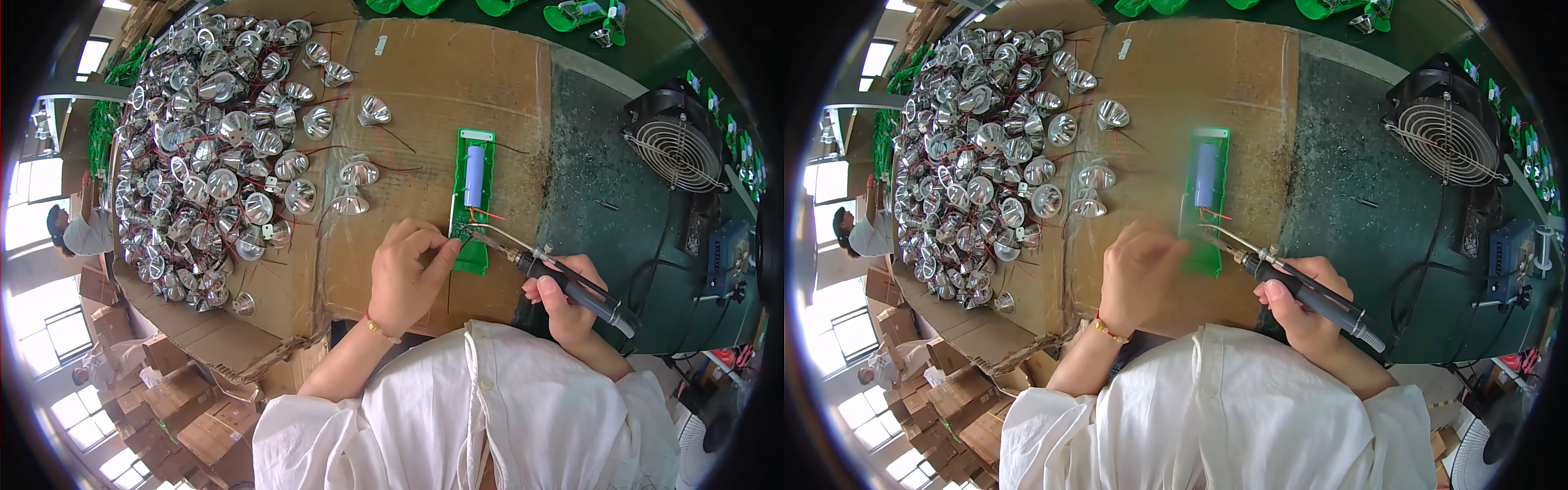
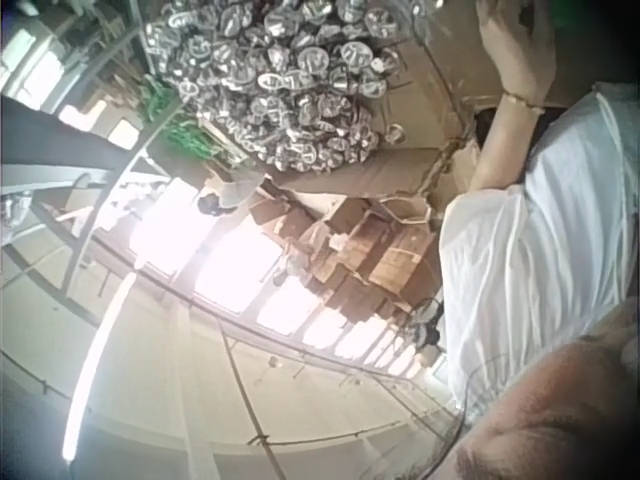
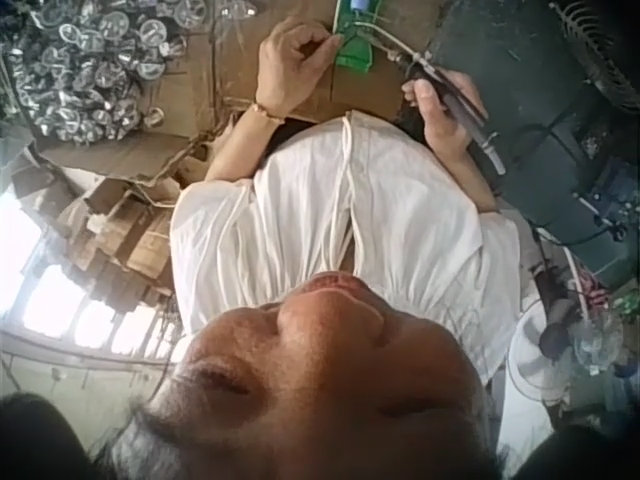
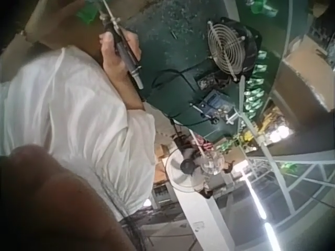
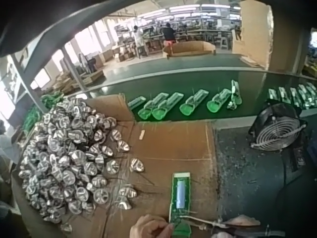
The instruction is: Soldering wires onto small electronic components at an assembly line workbench.
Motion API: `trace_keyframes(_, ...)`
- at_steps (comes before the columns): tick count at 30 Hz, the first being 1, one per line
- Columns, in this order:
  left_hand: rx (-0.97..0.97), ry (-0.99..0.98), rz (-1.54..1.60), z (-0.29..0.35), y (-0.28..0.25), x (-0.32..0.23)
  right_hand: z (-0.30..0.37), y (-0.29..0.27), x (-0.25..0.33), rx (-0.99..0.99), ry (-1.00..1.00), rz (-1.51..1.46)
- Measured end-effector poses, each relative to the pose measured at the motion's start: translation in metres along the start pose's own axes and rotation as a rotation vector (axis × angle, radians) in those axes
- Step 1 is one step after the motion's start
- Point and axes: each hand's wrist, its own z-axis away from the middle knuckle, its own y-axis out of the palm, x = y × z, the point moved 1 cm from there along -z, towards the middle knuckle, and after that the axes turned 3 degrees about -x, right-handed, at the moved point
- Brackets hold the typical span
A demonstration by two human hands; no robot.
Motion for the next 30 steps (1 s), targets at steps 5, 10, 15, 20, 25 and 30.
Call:
trace_keyframes(5,0.004,-0.024,-0.01,-0.0021,-0.0005,-0.0008,-0.0002,0.0019,-0.0033,-0.015,0.063,-0.029)
trace_keyframes(10,0.01,-0.012,0.036,-0.003,-0.0002,0.0022,-0.0015,0.0044,-0.0027,-0.039,0.078,-0.057)
trace_keyframes(15,0.019,-0.009,0.026,-0.0047,-0.0002,0.0045,0.0015,-0.0012,0.0009,-0.089,0.08,-0.17)
trace_keyframes(20,0.023,-0.041,0.022,-0.0049,-0.0014,0.002,0.0032,-0.0014,-0.0015,-0.059,0.085,-0.15)
trace_keyframes(25,0.02,-0.014,0.014,-0.0059,-0.0011,0.0021,0.0008,0.0034,-0.0033,-0.043,0.116,-0.153)
trace_keyframes(30,0.028,-0.012,0.014,-0.0062,-0.002,0.0023,0.001,0.0025,-0.0037,-0.043,0.137,-0.148)
